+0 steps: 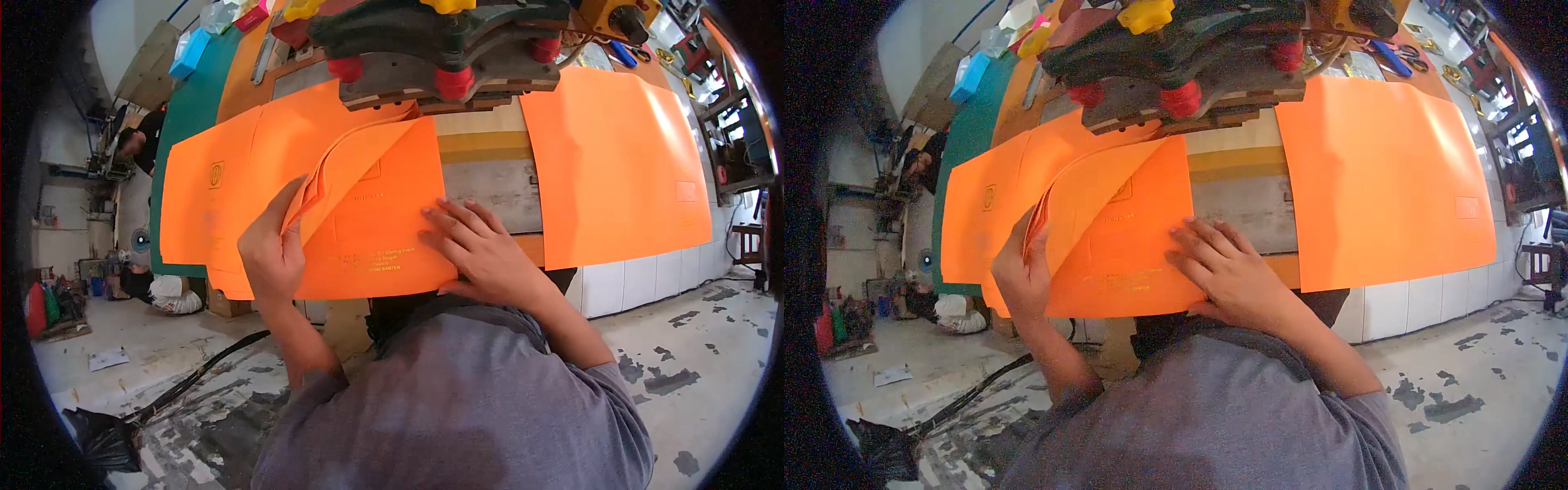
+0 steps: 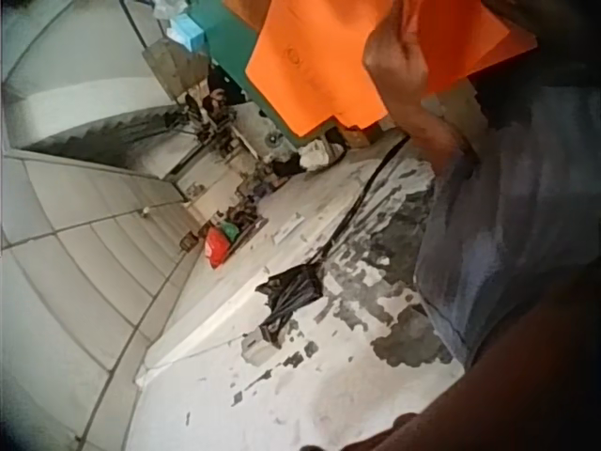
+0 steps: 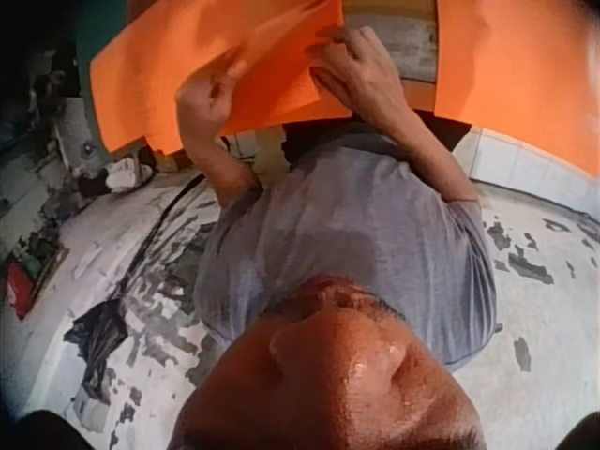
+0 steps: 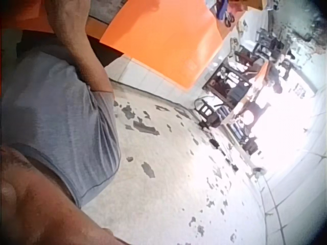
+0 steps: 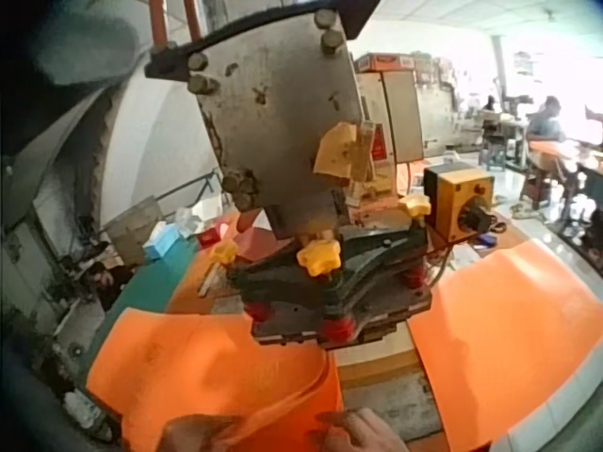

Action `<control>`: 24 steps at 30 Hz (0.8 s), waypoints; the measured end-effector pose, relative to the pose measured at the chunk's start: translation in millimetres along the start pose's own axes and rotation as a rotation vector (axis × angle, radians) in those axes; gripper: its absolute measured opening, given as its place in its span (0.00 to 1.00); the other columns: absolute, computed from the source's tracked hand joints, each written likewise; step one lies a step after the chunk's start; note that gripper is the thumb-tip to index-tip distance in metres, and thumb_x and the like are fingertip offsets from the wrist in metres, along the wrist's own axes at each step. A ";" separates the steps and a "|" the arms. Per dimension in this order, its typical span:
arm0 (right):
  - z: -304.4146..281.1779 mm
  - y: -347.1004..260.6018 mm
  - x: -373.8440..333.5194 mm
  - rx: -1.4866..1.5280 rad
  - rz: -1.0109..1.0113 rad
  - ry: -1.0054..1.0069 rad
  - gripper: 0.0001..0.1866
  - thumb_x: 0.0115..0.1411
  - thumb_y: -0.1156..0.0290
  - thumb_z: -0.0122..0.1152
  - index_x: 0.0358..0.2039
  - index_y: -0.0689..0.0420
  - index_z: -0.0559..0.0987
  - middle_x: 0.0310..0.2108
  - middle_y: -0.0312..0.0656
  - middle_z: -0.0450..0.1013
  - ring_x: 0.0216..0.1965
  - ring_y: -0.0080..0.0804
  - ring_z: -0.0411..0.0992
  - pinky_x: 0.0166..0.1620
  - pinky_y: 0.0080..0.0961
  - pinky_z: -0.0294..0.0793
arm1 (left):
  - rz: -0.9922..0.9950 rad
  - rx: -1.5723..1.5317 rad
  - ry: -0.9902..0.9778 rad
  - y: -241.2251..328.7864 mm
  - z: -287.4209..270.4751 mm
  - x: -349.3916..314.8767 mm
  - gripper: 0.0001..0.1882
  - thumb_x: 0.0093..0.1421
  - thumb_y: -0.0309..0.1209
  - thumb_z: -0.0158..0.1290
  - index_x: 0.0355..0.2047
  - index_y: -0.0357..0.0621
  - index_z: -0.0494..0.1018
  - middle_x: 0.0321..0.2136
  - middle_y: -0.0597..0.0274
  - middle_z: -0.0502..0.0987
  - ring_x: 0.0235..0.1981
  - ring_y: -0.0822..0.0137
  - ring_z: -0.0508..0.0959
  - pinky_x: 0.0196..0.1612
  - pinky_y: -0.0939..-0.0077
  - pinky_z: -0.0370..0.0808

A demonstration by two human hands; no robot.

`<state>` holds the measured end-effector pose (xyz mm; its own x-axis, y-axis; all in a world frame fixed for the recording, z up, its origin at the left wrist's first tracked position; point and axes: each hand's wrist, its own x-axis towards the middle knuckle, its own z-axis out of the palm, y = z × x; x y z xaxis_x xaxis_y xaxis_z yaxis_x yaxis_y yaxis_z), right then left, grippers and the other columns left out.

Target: The person flips through a stack of stamped plastic folders, unfolds them, aligns the sheets, and presses down on the plastic pockets and edges by hand on a table.

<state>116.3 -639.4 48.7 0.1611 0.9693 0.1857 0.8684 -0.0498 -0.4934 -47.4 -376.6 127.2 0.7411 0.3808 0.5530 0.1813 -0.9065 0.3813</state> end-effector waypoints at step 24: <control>3.3 -14.0 48.8 0.253 0.113 0.570 0.11 0.55 0.74 0.75 0.38 0.56 0.83 0.42 0.42 0.75 0.40 0.41 0.77 0.39 0.36 0.77 | -0.033 -0.290 -0.509 19.4 9.2 -16.8 0.23 0.63 0.38 0.63 0.55 0.41 0.79 0.46 0.49 0.85 0.49 0.47 0.84 0.53 0.58 0.78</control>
<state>110.4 -590.5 61.9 0.5302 0.6775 0.5098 0.7052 -0.0185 -0.7088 -50.4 -402.3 118.5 0.9682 0.2078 0.1391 0.0787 -0.7813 0.6192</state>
